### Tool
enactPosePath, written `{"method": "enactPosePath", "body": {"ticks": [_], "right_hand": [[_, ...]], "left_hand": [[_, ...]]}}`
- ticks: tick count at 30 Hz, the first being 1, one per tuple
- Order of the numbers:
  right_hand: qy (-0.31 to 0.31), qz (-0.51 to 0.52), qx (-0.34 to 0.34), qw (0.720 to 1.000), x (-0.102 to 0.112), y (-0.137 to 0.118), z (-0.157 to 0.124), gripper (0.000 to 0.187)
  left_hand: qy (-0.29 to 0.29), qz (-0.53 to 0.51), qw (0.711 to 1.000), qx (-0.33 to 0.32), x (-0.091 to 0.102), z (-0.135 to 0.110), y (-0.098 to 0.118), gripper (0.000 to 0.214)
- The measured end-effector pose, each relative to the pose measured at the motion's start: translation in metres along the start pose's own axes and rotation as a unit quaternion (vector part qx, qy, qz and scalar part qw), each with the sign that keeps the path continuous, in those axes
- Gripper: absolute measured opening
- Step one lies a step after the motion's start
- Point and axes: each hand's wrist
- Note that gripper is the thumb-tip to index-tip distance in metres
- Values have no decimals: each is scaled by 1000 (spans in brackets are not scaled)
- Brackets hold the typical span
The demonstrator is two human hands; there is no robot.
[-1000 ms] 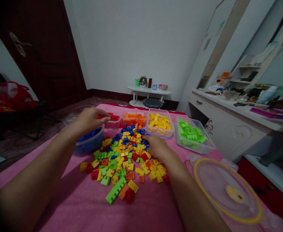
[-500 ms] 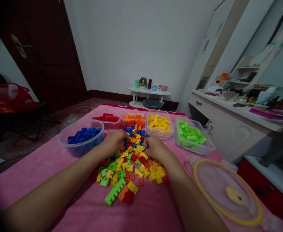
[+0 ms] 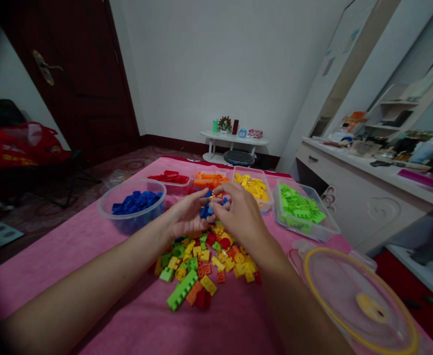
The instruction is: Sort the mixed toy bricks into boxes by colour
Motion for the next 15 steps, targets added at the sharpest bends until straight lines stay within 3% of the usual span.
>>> {"method": "enactPosePath", "body": {"ticks": [4, 6, 7, 9, 11, 12, 13, 15], "right_hand": [[32, 16, -6, 999, -2, 9, 2, 12], [8, 14, -1, 1000, -6, 12, 1, 9], [-5, 10, 4, 1000, -9, 13, 0, 9], [-34, 0, 13, 999, -18, 12, -3, 8], [-67, -11, 11, 998, -29, 8, -8, 9], [-83, -14, 7, 996, -35, 5, -10, 9], [-98, -14, 4, 995, -42, 1, -13, 8], [-118, -7, 12, 993, -56, -7, -17, 10]], "left_hand": [[53, 100, 987, -112, 3, -15, 34, 18], [101, 219, 945, -220, 9, -30, 58, 21], [144, 309, 899, -275, 14, -39, 69, 24], [243, 519, 759, -309, 27, -54, 88, 27], [285, 694, 612, -250, 41, -65, 101, 26], [286, 751, 557, -209, 45, -69, 103, 26], [279, 790, 518, -175, 48, -71, 104, 26], [259, 823, 483, -151, 48, -71, 103, 29]]}}
Point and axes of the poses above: each hand's wrist, its own z-axis towards the middle knuckle, its own x-axis out of the back of the hand, y = z × x, and after that the axes turned 5 degrees about -x, right-handed
